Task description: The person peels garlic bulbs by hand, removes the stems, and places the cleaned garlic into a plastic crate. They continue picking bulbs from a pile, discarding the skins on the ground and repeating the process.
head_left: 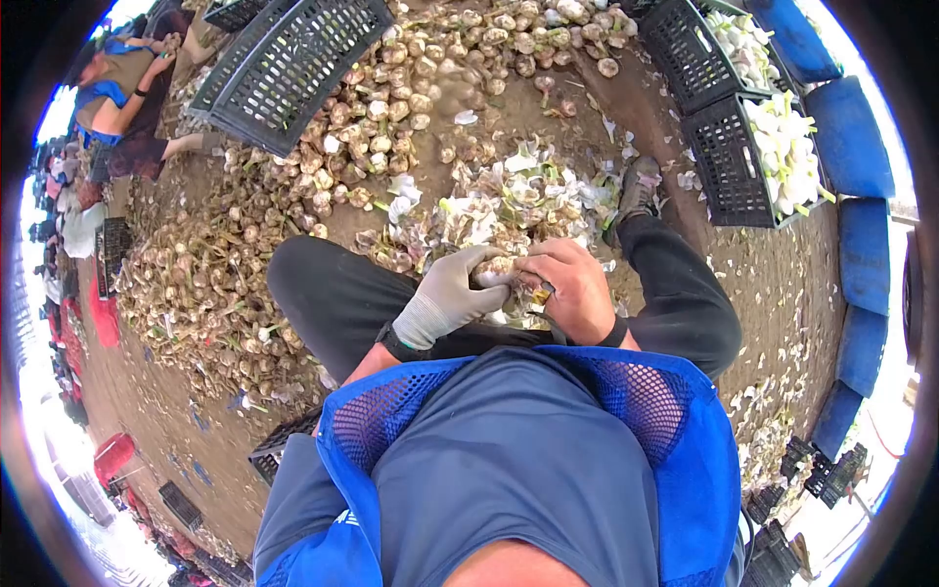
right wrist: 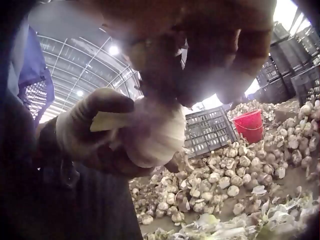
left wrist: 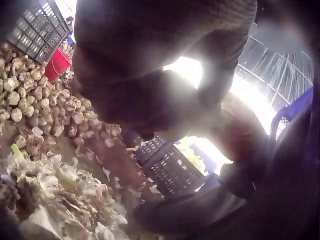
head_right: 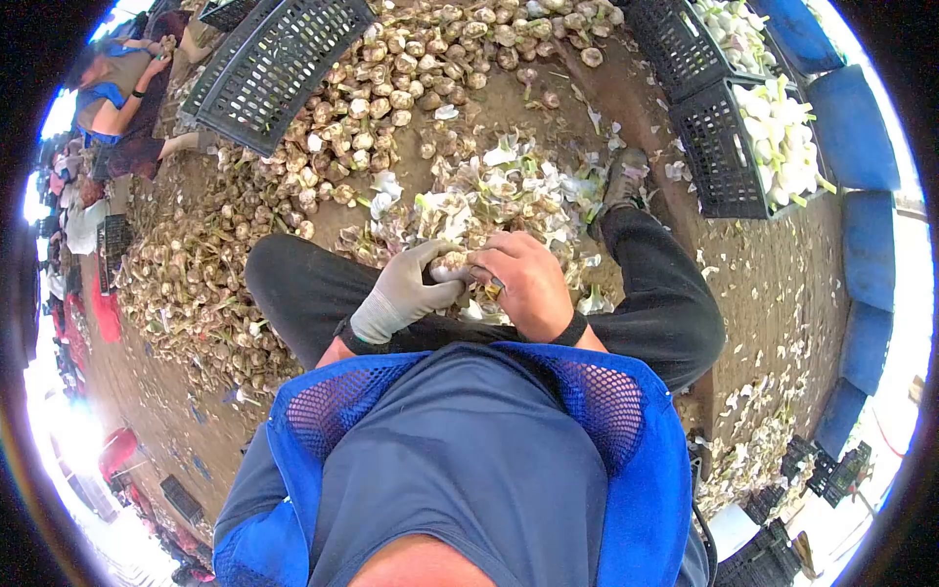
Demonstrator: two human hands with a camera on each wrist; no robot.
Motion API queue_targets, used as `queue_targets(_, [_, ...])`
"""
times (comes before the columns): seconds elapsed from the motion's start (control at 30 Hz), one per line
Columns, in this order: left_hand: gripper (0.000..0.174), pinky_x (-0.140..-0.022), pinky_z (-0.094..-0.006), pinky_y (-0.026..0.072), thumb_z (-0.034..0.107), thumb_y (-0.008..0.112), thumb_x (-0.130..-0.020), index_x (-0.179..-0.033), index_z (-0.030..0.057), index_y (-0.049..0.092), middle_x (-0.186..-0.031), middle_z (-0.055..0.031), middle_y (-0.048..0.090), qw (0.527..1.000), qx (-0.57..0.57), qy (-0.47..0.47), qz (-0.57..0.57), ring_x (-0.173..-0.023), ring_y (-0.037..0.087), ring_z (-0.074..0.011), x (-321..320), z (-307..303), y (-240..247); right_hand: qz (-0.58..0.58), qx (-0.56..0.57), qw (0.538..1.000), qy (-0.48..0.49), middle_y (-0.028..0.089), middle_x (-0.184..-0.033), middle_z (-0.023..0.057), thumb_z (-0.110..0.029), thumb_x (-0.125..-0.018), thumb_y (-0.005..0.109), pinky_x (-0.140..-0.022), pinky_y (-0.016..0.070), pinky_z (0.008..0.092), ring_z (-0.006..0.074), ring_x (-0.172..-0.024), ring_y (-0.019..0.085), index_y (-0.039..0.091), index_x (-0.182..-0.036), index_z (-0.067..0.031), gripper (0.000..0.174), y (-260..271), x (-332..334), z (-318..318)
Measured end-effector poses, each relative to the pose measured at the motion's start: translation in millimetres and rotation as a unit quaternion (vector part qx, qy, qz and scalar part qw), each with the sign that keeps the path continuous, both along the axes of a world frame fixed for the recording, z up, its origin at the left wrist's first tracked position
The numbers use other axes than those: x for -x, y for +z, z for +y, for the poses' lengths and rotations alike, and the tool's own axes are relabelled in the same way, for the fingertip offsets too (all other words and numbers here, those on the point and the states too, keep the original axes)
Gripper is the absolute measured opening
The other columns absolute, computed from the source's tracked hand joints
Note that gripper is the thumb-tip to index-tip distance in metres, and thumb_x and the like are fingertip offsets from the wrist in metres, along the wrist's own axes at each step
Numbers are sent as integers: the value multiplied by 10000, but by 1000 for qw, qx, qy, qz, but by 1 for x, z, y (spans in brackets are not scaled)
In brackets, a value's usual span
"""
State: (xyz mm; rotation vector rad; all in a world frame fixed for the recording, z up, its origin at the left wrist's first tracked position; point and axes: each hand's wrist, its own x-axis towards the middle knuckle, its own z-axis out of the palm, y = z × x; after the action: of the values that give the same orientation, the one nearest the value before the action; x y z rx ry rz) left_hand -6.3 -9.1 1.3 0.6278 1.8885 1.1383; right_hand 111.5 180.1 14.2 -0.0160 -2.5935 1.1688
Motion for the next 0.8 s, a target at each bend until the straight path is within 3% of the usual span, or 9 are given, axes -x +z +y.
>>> queue_targets(0.13, [505,-790,-328,554,296,772,-798,-1193,-6,688,-897,-151,726,999,22,-24,7,-797,690,-185,0,2,9,-40,-23,998,34,645,-909,113,-27,-742,695,-776,518,449,352,-920,633,687,-946,-55,206,0,0,5])
queue_targets(0.27, [489,-777,-319,552,303,772,-807,-1177,-7,693,-880,-158,722,998,2,-46,33,-791,688,-174,-2,1,2,-59,-53,995,54,636,-854,117,-2,-753,699,-746,513,439,350,-853,629,639,-882,-33,146,8,6,7])
queue_targets(0.4, [490,-779,-311,551,304,778,-819,-1195,4,687,-900,-111,725,999,16,-26,-40,-820,680,-136,1,3,2,-66,1,997,29,626,-826,119,-14,-756,693,-714,504,433,346,-814,624,631,-854,-38,118,-7,9,11])
queue_targets(0.57, [533,-822,-295,542,294,790,-810,-1243,14,657,-988,-59,715,995,-14,-36,-91,-894,662,-105,4,7,6,-62,65,992,-94,627,-820,146,-57,-763,718,-698,501,439,374,-779,622,667,-898,-26,148,-18,8,15])
queue_targets(0.63, [561,-858,-299,536,281,802,-793,-1251,1,640,-1052,-69,696,994,-28,-6,-107,-946,652,-111,3,4,-10,-81,51,988,-121,654,-848,150,-27,-772,703,-729,514,409,341,-795,651,682,-916,-17,146,-26,3,24])
queue_targets(0.7, [535,-866,-287,531,255,807,-792,-1235,6,643,-1056,-53,689,996,-30,-5,-88,-958,642,-106,3,1,-19,-116,196,945,-236,685,-900,146,15,-781,675,-761,522,374,295,-837,676,689,-974,-16,196,-33,-1,30])
queue_targets(0.73, [509,-873,-275,527,229,812,-790,-1220,10,647,-1059,-36,683,997,-32,-2,-67,-969,632,-101,3,1,-21,-138,185,945,-233,706,-947,142,28,-807,667,-783,521,353,266,-858,680,692,-1062,-12,259,-33,-1,33])
queue_targets(0.8, [519,-880,-282,525,233,823,-780,-1211,1,650,-1060,-52,685,999,-31,5,-38,-979,638,-115,2,1,-22,-94,178,961,-190,707,-949,140,21,-826,669,-788,523,355,275,-855,681,689,-1098,-9,274,-27,1,26])
